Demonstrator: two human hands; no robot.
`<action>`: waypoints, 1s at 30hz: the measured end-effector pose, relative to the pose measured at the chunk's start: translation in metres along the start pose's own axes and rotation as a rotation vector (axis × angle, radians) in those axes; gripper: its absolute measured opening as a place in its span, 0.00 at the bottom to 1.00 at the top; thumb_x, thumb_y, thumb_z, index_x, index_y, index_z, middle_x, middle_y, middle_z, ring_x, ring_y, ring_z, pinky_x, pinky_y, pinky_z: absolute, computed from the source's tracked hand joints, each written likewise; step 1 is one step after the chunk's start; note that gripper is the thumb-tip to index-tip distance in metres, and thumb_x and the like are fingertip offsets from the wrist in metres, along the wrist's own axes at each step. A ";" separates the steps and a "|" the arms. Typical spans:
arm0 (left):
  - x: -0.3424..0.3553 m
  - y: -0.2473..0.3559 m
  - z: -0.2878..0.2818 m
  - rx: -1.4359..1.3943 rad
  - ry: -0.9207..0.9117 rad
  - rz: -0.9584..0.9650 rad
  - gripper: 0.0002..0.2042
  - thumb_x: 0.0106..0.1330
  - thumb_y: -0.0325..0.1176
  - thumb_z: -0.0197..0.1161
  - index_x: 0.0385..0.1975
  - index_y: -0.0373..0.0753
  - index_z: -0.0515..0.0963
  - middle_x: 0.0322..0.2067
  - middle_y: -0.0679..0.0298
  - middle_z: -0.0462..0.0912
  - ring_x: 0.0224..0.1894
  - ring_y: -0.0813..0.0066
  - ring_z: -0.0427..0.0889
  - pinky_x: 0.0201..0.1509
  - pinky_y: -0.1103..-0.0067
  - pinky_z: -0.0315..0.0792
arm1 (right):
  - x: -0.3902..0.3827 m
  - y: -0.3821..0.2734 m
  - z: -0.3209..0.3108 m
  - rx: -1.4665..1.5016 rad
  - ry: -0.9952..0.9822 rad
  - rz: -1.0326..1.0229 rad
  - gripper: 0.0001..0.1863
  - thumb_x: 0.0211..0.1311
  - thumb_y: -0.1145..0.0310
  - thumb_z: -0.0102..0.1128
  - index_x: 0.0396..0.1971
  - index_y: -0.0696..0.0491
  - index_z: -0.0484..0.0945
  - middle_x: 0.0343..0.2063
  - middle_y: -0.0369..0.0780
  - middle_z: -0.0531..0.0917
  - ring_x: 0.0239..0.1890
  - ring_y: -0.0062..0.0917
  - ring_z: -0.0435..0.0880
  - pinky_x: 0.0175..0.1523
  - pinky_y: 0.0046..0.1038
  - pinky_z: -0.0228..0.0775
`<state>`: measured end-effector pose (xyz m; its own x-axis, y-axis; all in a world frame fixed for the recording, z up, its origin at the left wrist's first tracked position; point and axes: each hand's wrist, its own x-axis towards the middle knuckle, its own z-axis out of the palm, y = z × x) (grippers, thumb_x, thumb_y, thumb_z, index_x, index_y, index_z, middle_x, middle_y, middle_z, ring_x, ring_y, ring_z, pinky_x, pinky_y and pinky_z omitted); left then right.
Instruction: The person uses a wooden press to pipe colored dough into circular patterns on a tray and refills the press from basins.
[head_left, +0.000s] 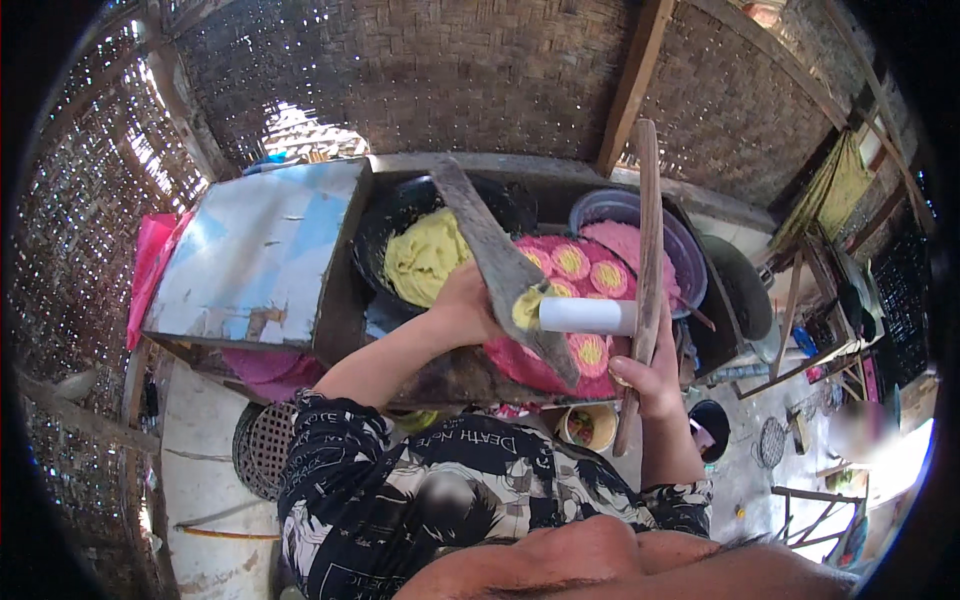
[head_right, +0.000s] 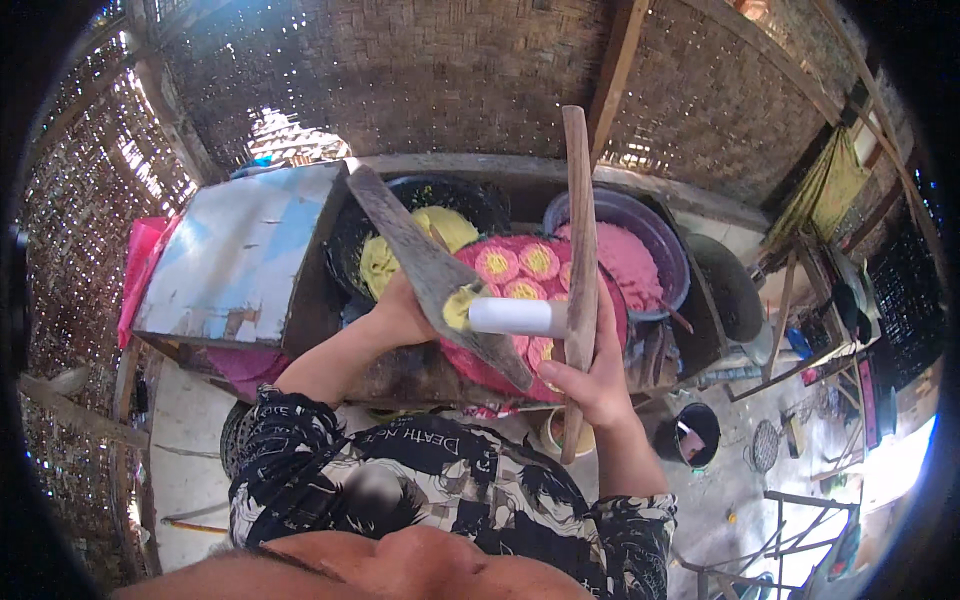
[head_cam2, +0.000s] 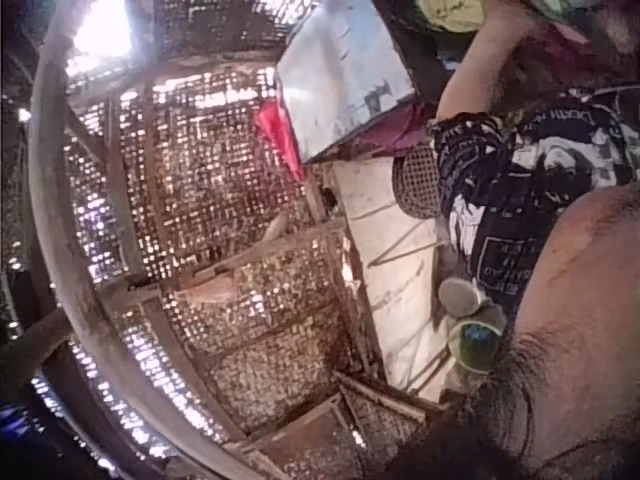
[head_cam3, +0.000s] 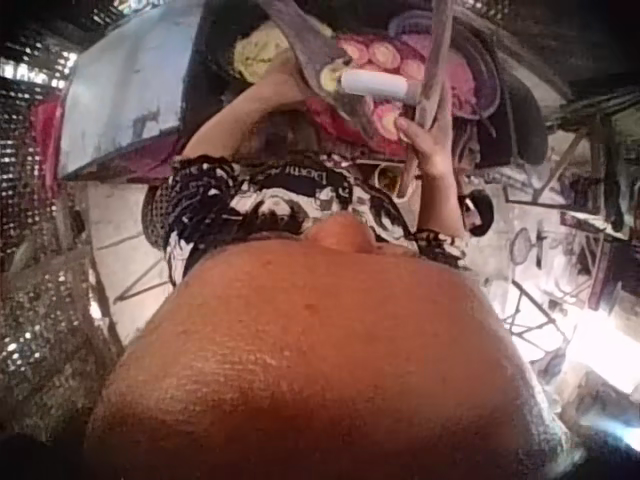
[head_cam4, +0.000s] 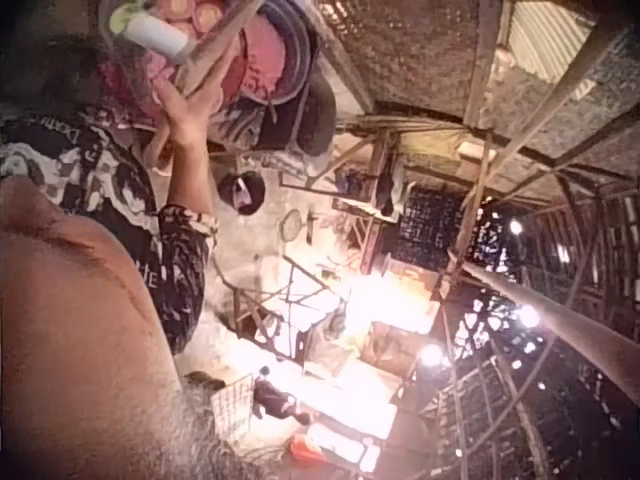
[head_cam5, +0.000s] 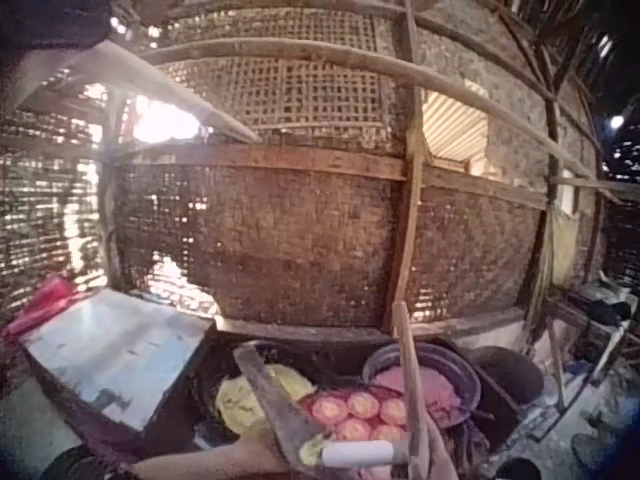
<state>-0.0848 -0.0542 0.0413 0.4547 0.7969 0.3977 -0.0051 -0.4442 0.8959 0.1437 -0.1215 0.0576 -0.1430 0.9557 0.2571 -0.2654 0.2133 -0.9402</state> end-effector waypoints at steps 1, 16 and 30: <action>0.008 0.002 -0.006 0.026 -0.018 -0.002 0.19 0.45 0.32 0.65 0.39 0.39 0.71 0.34 0.64 0.77 0.40 0.70 0.75 0.49 0.75 0.68 | 0.009 0.004 0.001 -0.070 -0.002 -0.039 0.53 0.31 0.71 0.67 0.60 0.53 0.43 0.51 0.40 0.61 0.52 0.27 0.62 0.55 0.27 0.53; 0.049 -0.046 -0.002 0.685 -0.001 0.305 0.17 0.41 0.44 0.63 0.29 0.41 0.75 0.24 0.57 0.77 0.28 0.59 0.77 0.31 0.70 0.71 | 0.056 0.004 -0.001 -0.669 -0.137 -0.061 0.52 0.34 0.70 0.65 0.60 0.53 0.41 0.55 0.50 0.59 0.57 0.36 0.62 0.58 0.32 0.55; 0.051 -0.050 -0.008 -0.554 -0.185 -0.216 0.48 0.29 0.21 0.70 0.58 0.39 0.52 0.57 0.61 0.59 0.57 0.67 0.61 0.60 0.71 0.55 | 0.041 0.039 -0.063 0.164 -0.563 0.740 0.51 0.41 0.37 0.55 0.58 0.56 0.48 0.43 0.49 0.71 0.42 0.36 0.75 0.44 0.31 0.69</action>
<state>-0.0682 0.0122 0.0186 0.6438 0.7387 0.1995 -0.3346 0.0373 0.9416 0.1870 -0.0609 0.0173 -0.7570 0.5892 -0.2826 -0.0471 -0.4806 -0.8757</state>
